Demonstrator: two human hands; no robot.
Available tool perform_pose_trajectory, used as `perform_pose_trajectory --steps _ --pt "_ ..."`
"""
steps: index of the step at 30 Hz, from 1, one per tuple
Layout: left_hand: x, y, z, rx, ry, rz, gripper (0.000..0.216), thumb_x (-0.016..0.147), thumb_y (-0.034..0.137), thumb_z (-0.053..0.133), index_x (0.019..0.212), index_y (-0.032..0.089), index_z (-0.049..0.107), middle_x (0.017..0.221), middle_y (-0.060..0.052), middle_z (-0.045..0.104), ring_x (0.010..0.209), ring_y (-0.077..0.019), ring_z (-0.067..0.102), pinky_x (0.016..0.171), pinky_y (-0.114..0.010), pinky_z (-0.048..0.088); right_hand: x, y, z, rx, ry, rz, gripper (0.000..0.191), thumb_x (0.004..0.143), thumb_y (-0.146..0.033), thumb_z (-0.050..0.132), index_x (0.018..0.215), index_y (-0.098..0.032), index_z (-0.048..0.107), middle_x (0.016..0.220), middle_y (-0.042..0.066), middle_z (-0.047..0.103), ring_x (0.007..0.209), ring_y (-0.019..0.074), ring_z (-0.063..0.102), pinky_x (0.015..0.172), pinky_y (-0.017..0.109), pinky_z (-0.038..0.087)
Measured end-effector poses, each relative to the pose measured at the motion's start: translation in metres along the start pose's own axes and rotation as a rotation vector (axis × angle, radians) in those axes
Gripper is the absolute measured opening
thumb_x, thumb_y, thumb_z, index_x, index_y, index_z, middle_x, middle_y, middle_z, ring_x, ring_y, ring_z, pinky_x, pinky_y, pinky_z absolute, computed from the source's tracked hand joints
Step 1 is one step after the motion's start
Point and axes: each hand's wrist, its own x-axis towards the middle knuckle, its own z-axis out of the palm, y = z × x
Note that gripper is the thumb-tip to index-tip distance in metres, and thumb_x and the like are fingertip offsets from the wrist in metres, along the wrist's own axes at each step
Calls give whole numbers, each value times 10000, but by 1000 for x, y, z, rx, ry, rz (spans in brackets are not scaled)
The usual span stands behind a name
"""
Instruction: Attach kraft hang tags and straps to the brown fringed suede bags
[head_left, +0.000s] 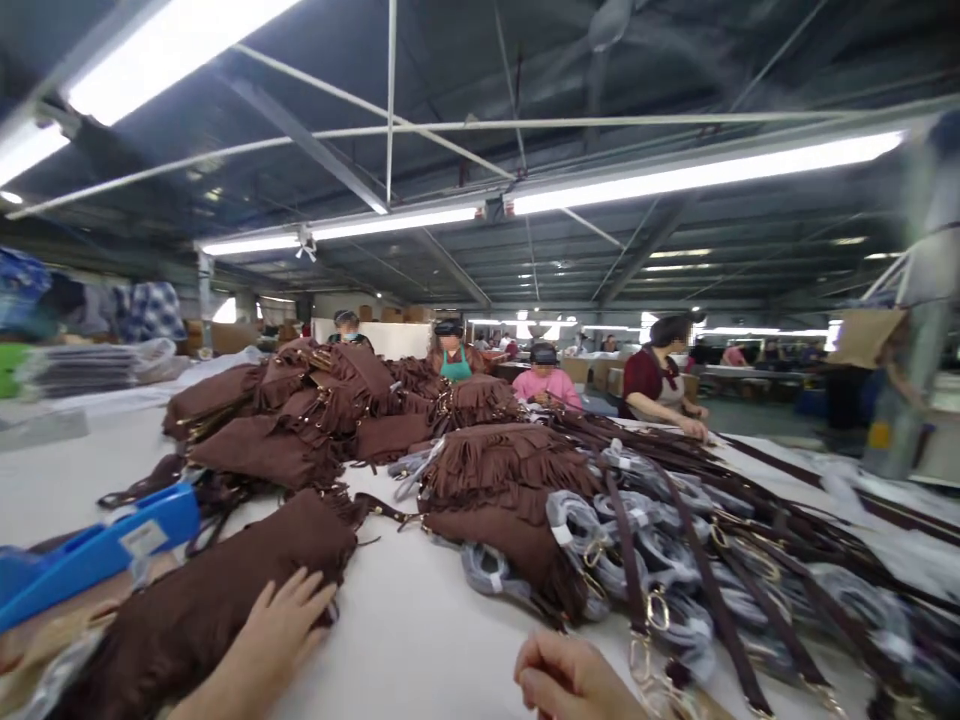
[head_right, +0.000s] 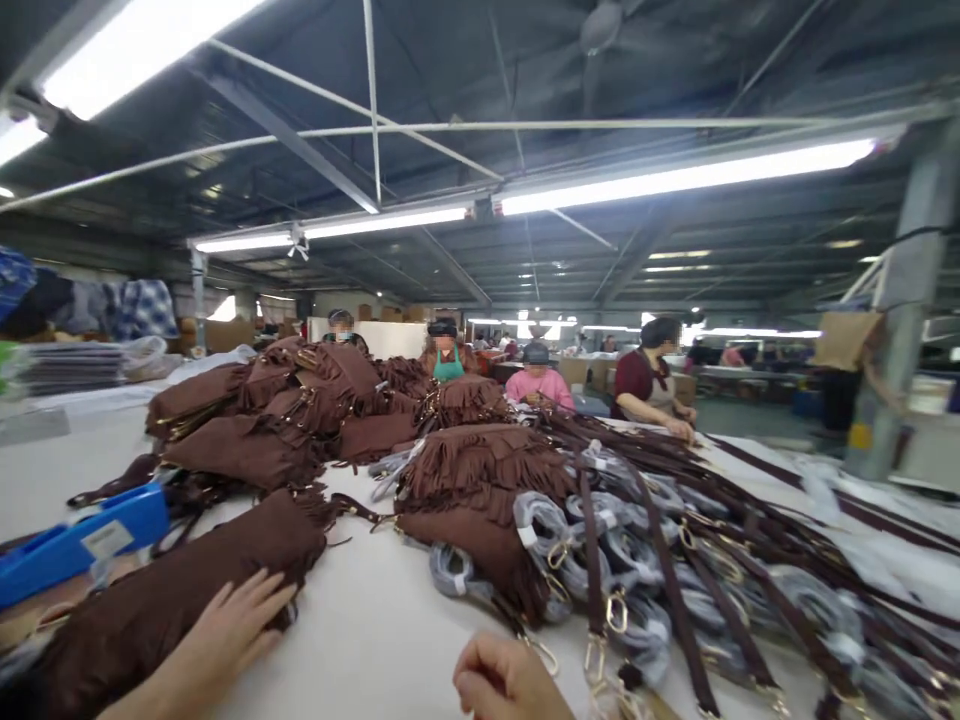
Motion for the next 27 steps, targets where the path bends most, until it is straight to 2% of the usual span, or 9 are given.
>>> perform_pose_trajectory --steps 2,5,8,11,15,18,20,24,27 --pt "1 24 26 -46 -19 11 507 888 277 383 1385 248 479 1488 -90 391 1397 -286 310 1133 -536 244 21 -11 -20 -302 107 -57 184 846 -261 456 730 -189 579 660 -16 603 656 126 593 582 203 405" --pt "2 37 46 -94 60 -37 488 886 273 393 1353 222 523 1481 -123 396 1377 -295 351 1132 -532 260 79 -33 -50 -714 273 -86 251 937 -228 421 806 -199 634 840 8 685 851 136 628 764 212 427" --pt "2 32 55 -120 168 -6 428 859 230 428 1243 247 615 1463 -117 432 1359 -308 381 1123 -570 259 159 -50 -60 -804 370 11 245 974 -236 412 950 -182 649 1042 81 676 1036 190 610 882 280 425" --pt "2 29 65 -117 261 49 403 834 194 450 1187 258 635 1453 -111 450 1346 -315 398 1106 -600 274 230 -56 -47 -846 456 146 268 975 -339 469 1097 -151 615 1126 109 639 1030 225 615 880 391 483" --pt "4 32 82 -59 336 11 440 766 155 498 1178 245 624 1441 -133 464 1343 -329 393 1101 -633 244 271 -50 -35 -853 424 205 329 921 -342 590 1197 -164 569 1197 84 601 993 213 621 840 424 536" --pt "9 30 93 -76 355 30 470 749 158 531 1203 258 599 1475 -124 419 1373 -339 338 1103 -643 230 259 -45 -46 -851 344 105 245 945 -322 545 1120 -159 597 1129 74 624 957 196 622 827 393 524" --pt "11 27 95 -118 383 62 481 778 192 542 1252 269 563 1509 -113 365 1392 -336 303 1113 -622 245 231 -46 -53 -845 271 -2 222 980 -278 443 941 -153 622 962 53 652 890 174 615 803 328 490" --pt "9 31 82 -226 453 84 535 829 169 488 1361 225 465 1526 -127 327 1371 -289 357 1108 -498 358 141 -54 -35 -768 38 -165 344 957 -290 388 649 -197 511 637 -37 557 655 123 555 623 213 410" --pt "1 40 62 -286 527 58 668 786 31 398 1439 160 348 1549 -137 268 1404 -262 295 1125 -468 345 74 -46 -6 -565 -167 -262 289 897 -245 411 618 -196 463 668 -35 548 679 124 539 628 214 390"
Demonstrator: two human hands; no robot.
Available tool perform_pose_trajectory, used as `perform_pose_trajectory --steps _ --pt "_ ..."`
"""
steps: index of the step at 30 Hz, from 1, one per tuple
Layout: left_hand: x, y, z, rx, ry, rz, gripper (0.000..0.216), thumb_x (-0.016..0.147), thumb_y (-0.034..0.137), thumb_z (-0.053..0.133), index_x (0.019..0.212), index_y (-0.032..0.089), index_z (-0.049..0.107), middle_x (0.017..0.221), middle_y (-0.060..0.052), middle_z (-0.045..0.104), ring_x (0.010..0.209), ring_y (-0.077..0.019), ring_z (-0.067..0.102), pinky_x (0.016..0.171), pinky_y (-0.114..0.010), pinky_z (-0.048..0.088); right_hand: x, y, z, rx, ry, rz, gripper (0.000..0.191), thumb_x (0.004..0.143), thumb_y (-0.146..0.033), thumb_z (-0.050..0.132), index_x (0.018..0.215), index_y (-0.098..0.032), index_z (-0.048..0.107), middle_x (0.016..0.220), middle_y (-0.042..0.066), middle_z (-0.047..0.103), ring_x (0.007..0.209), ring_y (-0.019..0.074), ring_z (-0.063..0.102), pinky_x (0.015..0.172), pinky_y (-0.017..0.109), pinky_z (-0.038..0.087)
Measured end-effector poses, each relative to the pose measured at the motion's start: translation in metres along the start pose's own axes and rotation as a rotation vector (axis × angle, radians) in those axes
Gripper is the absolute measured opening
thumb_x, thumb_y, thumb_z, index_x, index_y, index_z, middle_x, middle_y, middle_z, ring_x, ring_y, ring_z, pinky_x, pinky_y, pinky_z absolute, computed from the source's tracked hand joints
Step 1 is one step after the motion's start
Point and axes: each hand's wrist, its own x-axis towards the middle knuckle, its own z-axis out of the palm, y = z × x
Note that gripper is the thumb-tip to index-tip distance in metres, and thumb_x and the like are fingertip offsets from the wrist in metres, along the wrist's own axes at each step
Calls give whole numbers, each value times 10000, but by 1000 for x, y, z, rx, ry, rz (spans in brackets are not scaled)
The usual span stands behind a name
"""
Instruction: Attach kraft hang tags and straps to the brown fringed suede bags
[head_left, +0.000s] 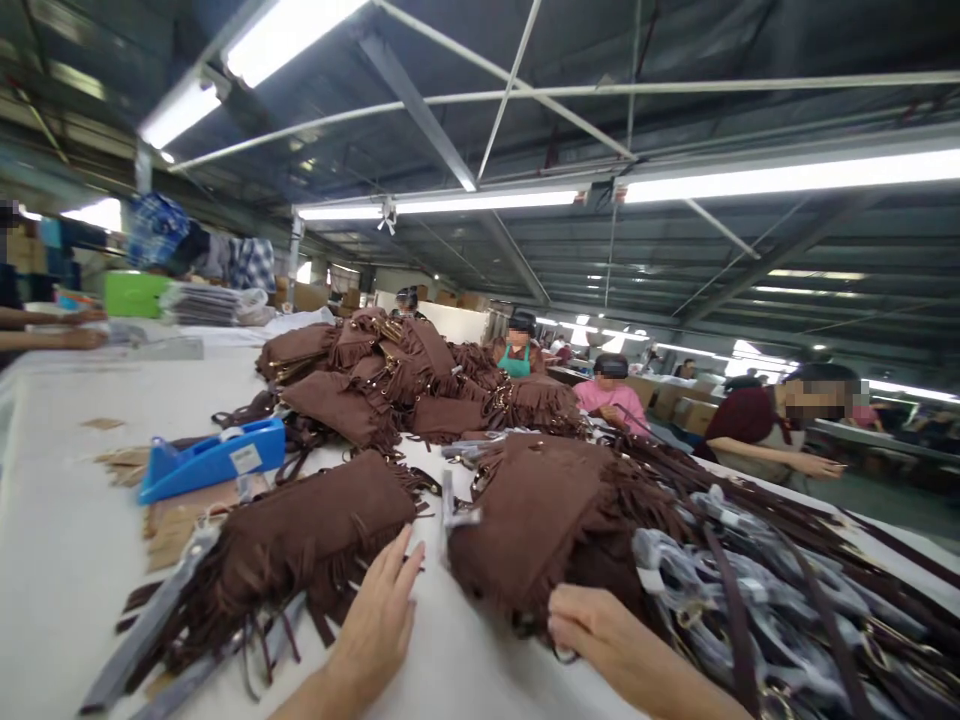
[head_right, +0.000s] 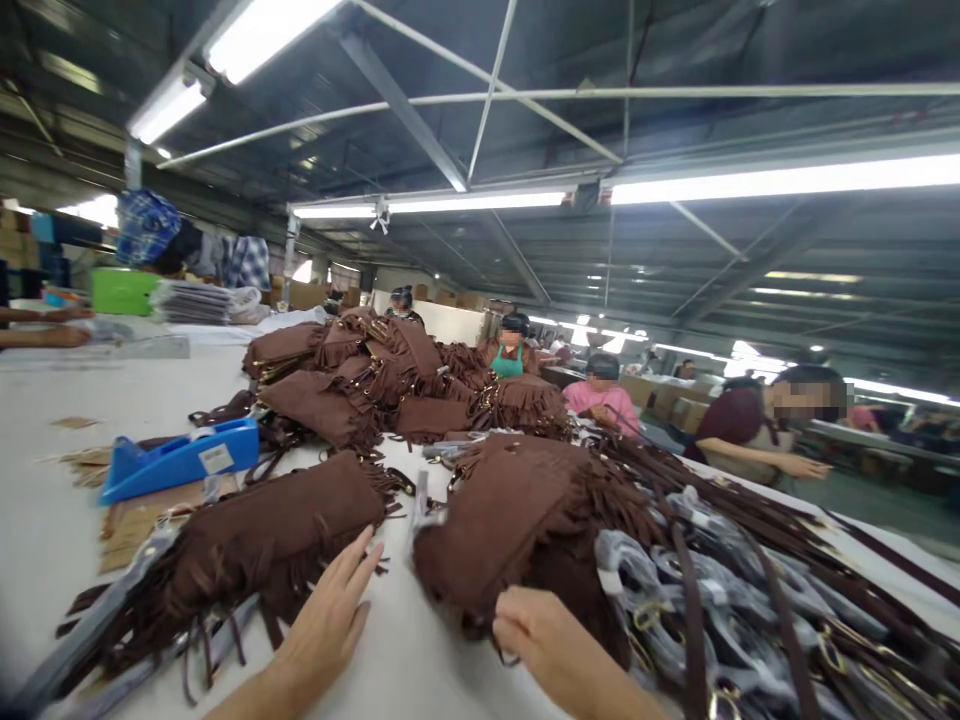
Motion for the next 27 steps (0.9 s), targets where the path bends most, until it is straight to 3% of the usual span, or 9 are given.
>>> perform_pose_trajectory --steps 3,5,9,12,14,17,22,25,27 --pt "2 13 -14 -18 -70 23 818 638 -43 400 1436 129 348 1543 -140 282 1424 -279 235 1155 -537 249 -42 4 26 121 -64 91 265 883 -244 382 650 -198 500 727 -4 592 700 150 577 607 226 420" --pt "4 20 -21 -58 -211 64 823 595 -46 401 1398 134 409 1466 -139 419 1370 -268 345 1140 -527 284 -60 20 33 73 -48 188 260 873 -246 396 661 -202 539 715 17 625 695 178 604 613 252 447" --pt "14 35 -37 -147 -369 120 655 618 -49 386 1202 167 592 1232 -91 623 1160 -205 541 1029 -374 436 -76 34 34 -144 159 187 235 865 -211 409 815 -218 639 879 77 684 845 226 650 778 320 488" --pt "18 46 -54 -154 -409 203 521 667 13 474 1125 210 624 1180 -68 641 1140 -228 540 1072 -442 361 -83 6 50 -209 282 122 311 902 -233 358 1011 -237 649 1105 105 657 954 235 649 820 329 501" --pt "14 53 -64 -73 -460 277 452 682 97 557 1118 204 611 1083 -90 662 1088 -273 557 1091 -557 276 -86 -18 73 -203 195 77 374 868 -287 453 1214 -248 590 1278 105 597 1030 255 642 829 325 518" --pt "-6 65 -74 112 -493 298 391 731 165 553 1122 144 572 1019 -128 647 1008 -293 575 1069 -608 263 -86 -40 109 -233 5 66 702 720 -302 642 1395 -242 460 1410 120 511 1100 321 621 815 337 543" --pt "-53 91 -98 182 -603 197 319 804 151 480 1105 127 582 1120 -174 617 1046 -304 581 933 -480 457 -57 -32 114 -386 58 198 447 843 -106 440 1247 -232 585 1349 128 555 1009 251 670 792 305 526" --pt "-58 103 -115 9 -715 161 204 863 265 476 979 188 625 970 -99 665 901 -262 635 816 -397 514 -39 -21 97 -332 84 96 389 848 -56 388 1101 -228 629 1330 107 556 1027 212 656 821 286 500" --pt "-48 102 -115 -73 -609 96 234 871 291 501 1071 211 591 1040 -77 647 954 -245 618 855 -372 501 -35 -13 91 -272 105 -1 358 841 -43 368 1009 -212 636 1301 97 562 1024 189 645 848 279 483"
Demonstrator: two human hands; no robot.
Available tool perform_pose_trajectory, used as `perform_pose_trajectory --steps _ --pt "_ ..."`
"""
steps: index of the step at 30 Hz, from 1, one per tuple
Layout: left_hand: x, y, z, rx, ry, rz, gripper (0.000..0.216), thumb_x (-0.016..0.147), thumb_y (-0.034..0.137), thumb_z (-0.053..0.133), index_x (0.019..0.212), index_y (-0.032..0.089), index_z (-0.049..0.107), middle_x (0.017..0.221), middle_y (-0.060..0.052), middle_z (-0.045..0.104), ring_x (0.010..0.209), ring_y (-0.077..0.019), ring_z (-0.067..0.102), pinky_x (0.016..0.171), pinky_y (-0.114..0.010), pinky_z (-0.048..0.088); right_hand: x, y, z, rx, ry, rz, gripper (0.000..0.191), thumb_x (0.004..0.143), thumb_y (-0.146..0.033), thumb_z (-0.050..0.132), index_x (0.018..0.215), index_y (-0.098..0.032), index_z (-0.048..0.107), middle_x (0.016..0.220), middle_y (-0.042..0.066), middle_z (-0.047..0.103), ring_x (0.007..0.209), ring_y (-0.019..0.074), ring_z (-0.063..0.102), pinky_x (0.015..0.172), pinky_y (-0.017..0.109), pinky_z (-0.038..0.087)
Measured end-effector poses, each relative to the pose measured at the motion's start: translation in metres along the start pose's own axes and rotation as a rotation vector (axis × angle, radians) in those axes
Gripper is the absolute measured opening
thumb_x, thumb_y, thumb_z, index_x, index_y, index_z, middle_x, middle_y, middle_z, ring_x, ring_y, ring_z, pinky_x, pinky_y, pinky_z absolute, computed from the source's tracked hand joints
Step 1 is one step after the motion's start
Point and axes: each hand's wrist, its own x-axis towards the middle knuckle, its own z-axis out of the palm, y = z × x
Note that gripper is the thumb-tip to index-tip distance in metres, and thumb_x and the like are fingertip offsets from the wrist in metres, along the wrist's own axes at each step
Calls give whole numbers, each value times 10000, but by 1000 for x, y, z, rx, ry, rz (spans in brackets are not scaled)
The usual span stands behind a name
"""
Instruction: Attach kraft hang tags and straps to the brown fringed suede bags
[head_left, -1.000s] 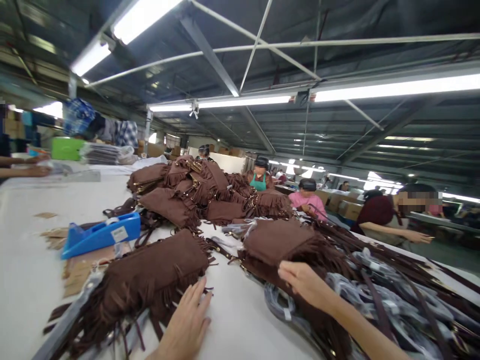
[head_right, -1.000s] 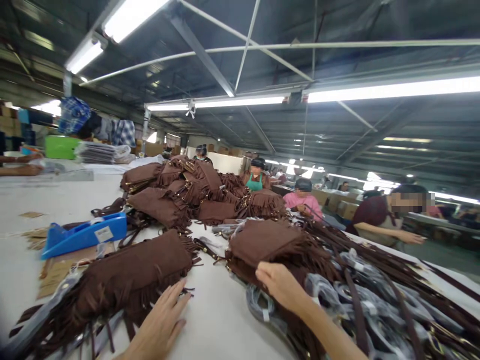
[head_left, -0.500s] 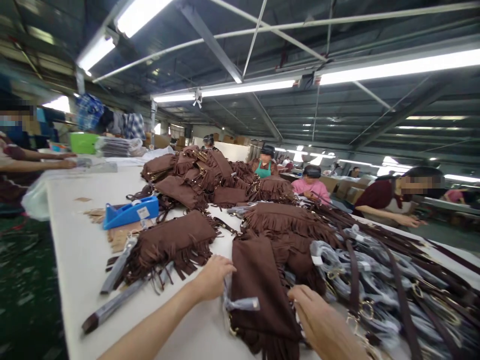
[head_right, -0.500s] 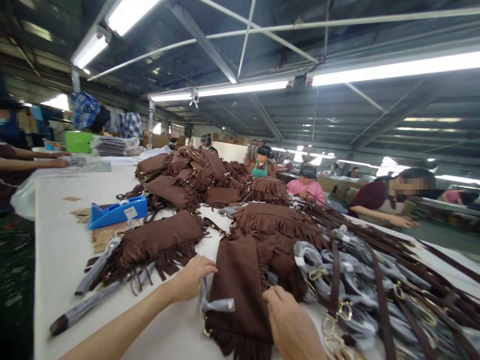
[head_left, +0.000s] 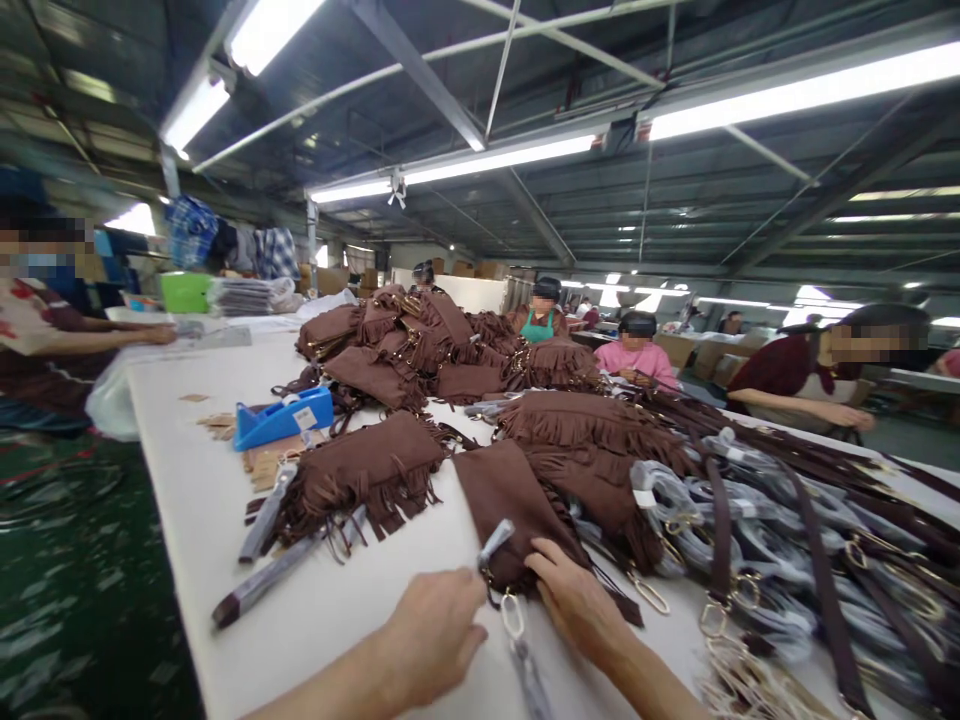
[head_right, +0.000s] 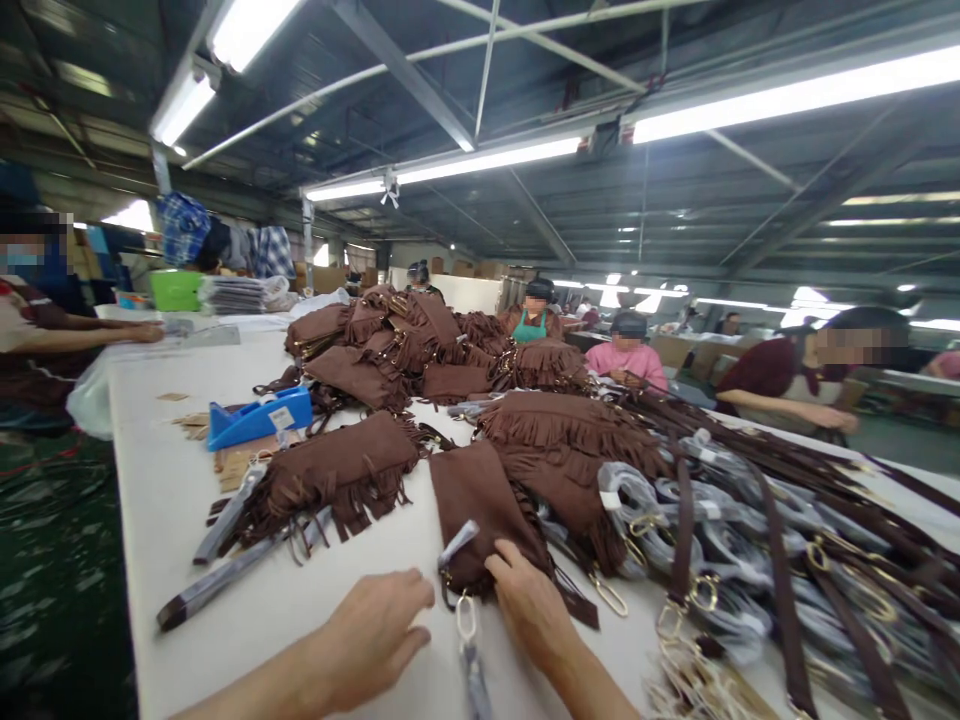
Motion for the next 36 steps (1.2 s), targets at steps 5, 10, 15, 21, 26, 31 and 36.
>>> perform_pose_trajectory --steps 5,10,15,21,26,31,36 --pt "52 -23 17 -133 163 64 759 759 340 711 1396 160 340 1315 -131 483 1180 -246 495 1011 -329 413 -14 20 -3 91 0 -129 280 783 -35 373 830 -181 607 1196 105 582 990 195 629 866 304 471" --pt "80 -19 38 85 138 224 293 861 345 630 1129 231 591 1044 -43 578 941 -174 582 791 -255 477 -34 17 -19 243 -16 11 247 879 -161 364 902 -177 610 1166 105 598 1065 190 597 960 305 431" --pt "80 -3 37 271 173 264 200 872 335 623 864 136 644 957 -104 578 979 -263 521 803 -371 430 -36 -24 3 -66 70 284 311 766 -359 658 982 -135 642 1399 215 460 1238 387 456 948 483 413" --pt "74 -18 20 323 159 315 243 877 395 621 846 155 640 871 -61 600 901 -225 528 737 -337 398 -46 -15 18 -257 61 156 197 859 -88 495 806 -190 655 926 100 657 843 251 640 700 338 442" --pt "76 -24 1 312 191 231 273 892 395 598 822 136 647 862 -79 635 888 -241 552 734 -350 398 -59 -20 -6 -150 -11 309 115 895 -147 465 876 -221 551 844 38 654 661 194 684 514 261 338" --pt "68 17 3 137 157 222 303 954 386 494 799 171 638 825 -20 656 804 -173 575 695 -287 405 -44 -52 -18 -201 7 281 276 834 -263 634 1063 -207 491 891 71 708 787 255 707 568 270 364" --pt "54 -1 -6 209 131 246 260 910 398 565 795 175 633 862 -39 665 868 -208 568 753 -322 395 -50 -35 -13 -375 36 -37 228 787 16 528 855 -202 534 745 19 716 648 195 675 598 297 310"
